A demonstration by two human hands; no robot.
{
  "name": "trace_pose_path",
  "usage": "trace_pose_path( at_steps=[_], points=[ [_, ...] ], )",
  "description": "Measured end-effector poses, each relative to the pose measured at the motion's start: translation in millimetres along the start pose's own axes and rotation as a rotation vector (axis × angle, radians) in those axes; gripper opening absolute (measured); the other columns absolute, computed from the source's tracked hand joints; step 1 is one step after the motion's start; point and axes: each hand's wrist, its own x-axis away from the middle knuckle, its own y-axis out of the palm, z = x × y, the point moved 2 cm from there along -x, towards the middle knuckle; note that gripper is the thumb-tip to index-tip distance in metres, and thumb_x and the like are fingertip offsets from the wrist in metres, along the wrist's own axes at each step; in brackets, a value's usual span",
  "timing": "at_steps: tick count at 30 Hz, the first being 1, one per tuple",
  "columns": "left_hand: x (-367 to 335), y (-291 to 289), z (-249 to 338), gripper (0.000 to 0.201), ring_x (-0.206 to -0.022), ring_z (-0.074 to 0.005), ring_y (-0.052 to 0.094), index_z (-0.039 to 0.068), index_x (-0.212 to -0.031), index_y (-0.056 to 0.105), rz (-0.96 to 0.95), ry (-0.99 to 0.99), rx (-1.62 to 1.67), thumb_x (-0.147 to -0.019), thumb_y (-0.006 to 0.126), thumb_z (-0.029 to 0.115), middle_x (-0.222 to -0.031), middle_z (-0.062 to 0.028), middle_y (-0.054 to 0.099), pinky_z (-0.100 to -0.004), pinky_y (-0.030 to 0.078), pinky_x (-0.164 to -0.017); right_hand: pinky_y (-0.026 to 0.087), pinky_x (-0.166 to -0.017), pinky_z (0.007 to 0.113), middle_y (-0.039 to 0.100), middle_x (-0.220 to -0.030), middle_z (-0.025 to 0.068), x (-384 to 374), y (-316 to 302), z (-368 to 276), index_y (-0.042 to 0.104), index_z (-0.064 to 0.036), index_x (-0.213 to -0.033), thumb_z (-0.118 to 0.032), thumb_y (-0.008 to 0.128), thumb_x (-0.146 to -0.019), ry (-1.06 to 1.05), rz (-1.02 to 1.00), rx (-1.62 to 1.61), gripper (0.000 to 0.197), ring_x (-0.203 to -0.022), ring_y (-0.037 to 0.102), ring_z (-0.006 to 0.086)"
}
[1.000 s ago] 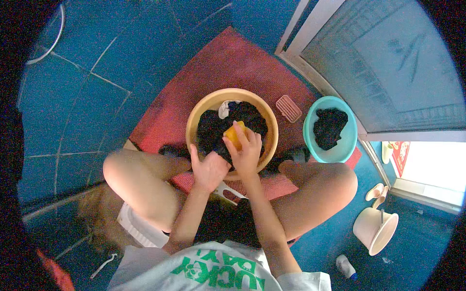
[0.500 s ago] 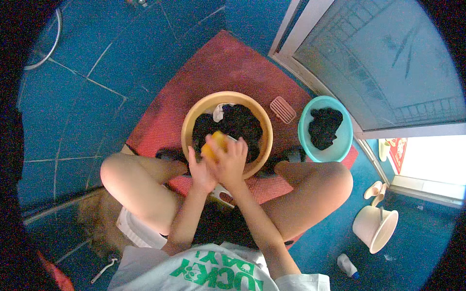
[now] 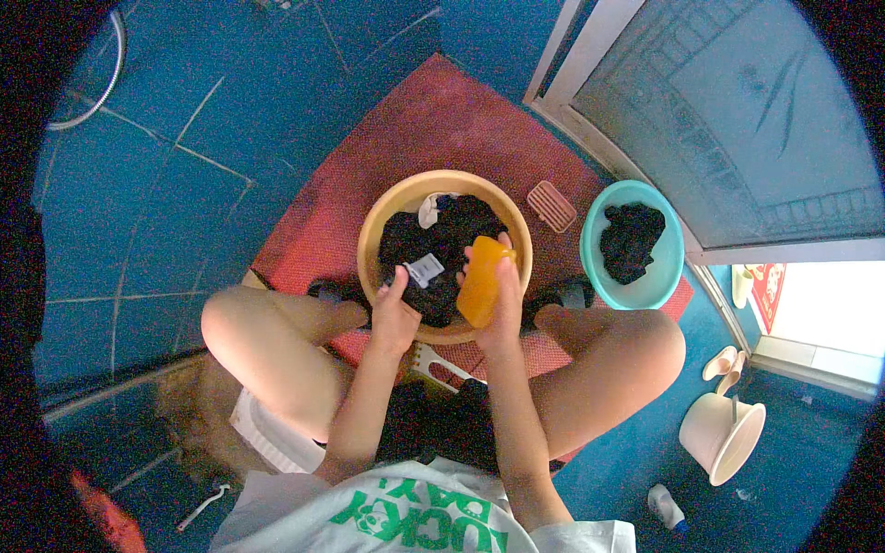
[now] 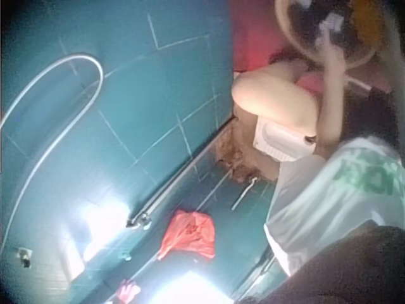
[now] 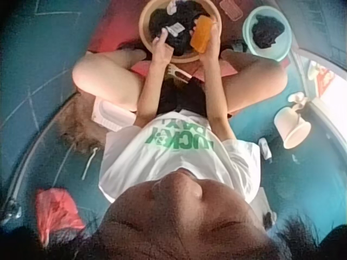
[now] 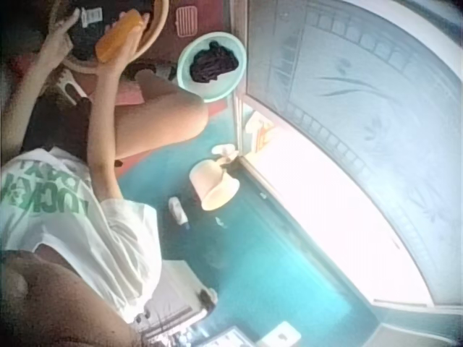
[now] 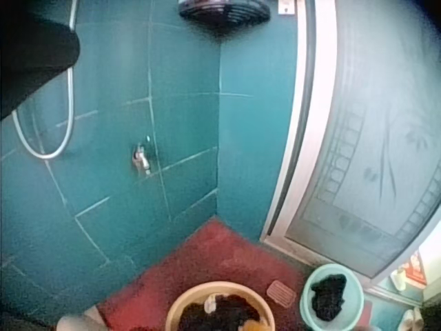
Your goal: Hand washing dark clothes in a basin on the floor.
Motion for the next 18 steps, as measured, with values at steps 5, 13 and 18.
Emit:
trace_pose_path(
  at_steps=[5, 13, 18],
  points=[
    [-1.5, 4.4, 2.8, 0.021, -0.095, -0.0184, 0.054, 0.000, -0.103, 0.049, -0.198, 0.097, 0.277, -0.085, 0.050, 0.011, -0.102, -0.0087, 0.055, -0.0314, 0.043, -0.086, 0.045, -0.080, 0.038, 0.050, -0.110, 0.0132, 4.7, 7.2, 4.0, 0.027, -0.0166, -0.131, -0.043, 0.044, -0.086, 0.065, -0.104, 0.031, 0.054, -0.090, 0.051, 0.0196],
    [5.6, 6.5, -12.7, 0.030, -0.102, -0.0186, 0.050, 0.002, -0.111, 0.046, -0.270, 0.102, 0.161, -0.081, 0.046, -0.005, -0.110, -0.0098, 0.051, -0.0305, 0.040, -0.090, 0.047, -0.078, 0.035, 0.051, -0.110, 0.0130, 5.4, 15.5, 16.5, 0.033, -0.0159, -0.128, -0.044, 0.041, -0.087, 0.090, -0.187, -0.201, 0.051, -0.091, 0.054, 0.0228],
    [10.9, 23.2, -11.1, 0.029, -0.107, -0.0202, 0.048, 0.003, -0.111, 0.047, -0.310, 0.081, 0.331, -0.082, 0.047, 0.001, -0.114, -0.0098, 0.050, -0.0319, 0.037, -0.094, 0.047, -0.077, 0.035, 0.051, -0.109, 0.0109, -6.3, -0.6, 19.0, 0.043, -0.0153, -0.118, -0.049, 0.041, -0.085, 0.039, -0.092, -0.690, 0.048, -0.090, 0.053, 0.0240]
  ],
)
